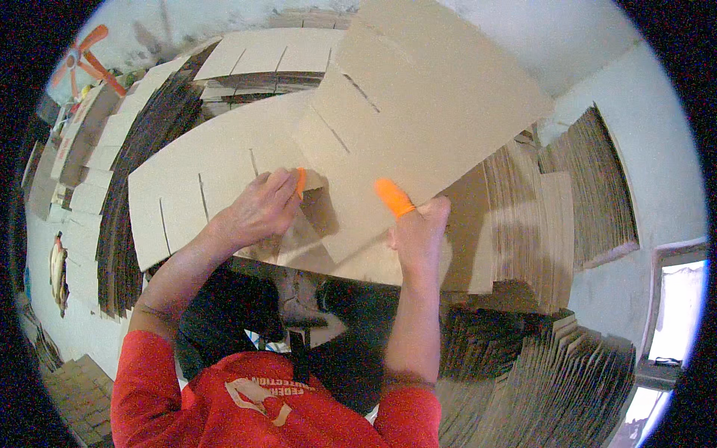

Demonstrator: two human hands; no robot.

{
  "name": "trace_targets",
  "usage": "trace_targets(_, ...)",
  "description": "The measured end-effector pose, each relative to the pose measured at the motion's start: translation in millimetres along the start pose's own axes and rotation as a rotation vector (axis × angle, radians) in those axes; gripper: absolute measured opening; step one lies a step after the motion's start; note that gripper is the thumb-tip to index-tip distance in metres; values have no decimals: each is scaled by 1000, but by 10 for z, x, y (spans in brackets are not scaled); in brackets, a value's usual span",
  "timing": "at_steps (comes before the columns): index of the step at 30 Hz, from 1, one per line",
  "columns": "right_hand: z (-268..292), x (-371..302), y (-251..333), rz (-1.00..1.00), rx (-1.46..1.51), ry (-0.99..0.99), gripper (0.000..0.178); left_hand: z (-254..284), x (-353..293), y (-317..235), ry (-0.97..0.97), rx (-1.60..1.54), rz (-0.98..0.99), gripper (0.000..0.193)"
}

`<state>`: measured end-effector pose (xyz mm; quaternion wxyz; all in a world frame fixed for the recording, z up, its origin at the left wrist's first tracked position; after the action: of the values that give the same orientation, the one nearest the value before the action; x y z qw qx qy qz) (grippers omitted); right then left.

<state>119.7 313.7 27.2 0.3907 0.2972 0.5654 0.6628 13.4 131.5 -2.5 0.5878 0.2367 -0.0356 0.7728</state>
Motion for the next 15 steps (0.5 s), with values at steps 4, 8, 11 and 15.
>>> trace_targets(4, 18, 55, -12, 48, -16, -73, 15, 70, -26, -35, -49, 14, -15, 30)
trace_targets(8, 159, 164, -92, 59, 4, -85, 10, 82, -63, 154, -76, 2, 26, 33)
trace_targets(11, 113, 121, -4, 84, 77, -38, 12, 100, -87, 235, -153, 16, 53, 27)
trace_targets(15, 4, 82, 65, 119, 114, 67, 12, 78, -82, 201, -144, -14, 43, 28)
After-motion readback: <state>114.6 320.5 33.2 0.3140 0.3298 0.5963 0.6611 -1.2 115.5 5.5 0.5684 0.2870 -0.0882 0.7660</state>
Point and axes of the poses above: each hand's wrist, its own x-axis towards the middle knuckle, its own z-axis out of the back of the hand, y = z × x, the point moved 6 cm from there along x, towards the middle knuckle, and after that the axes turned 11 degrees about z, right-handed, at the moved point
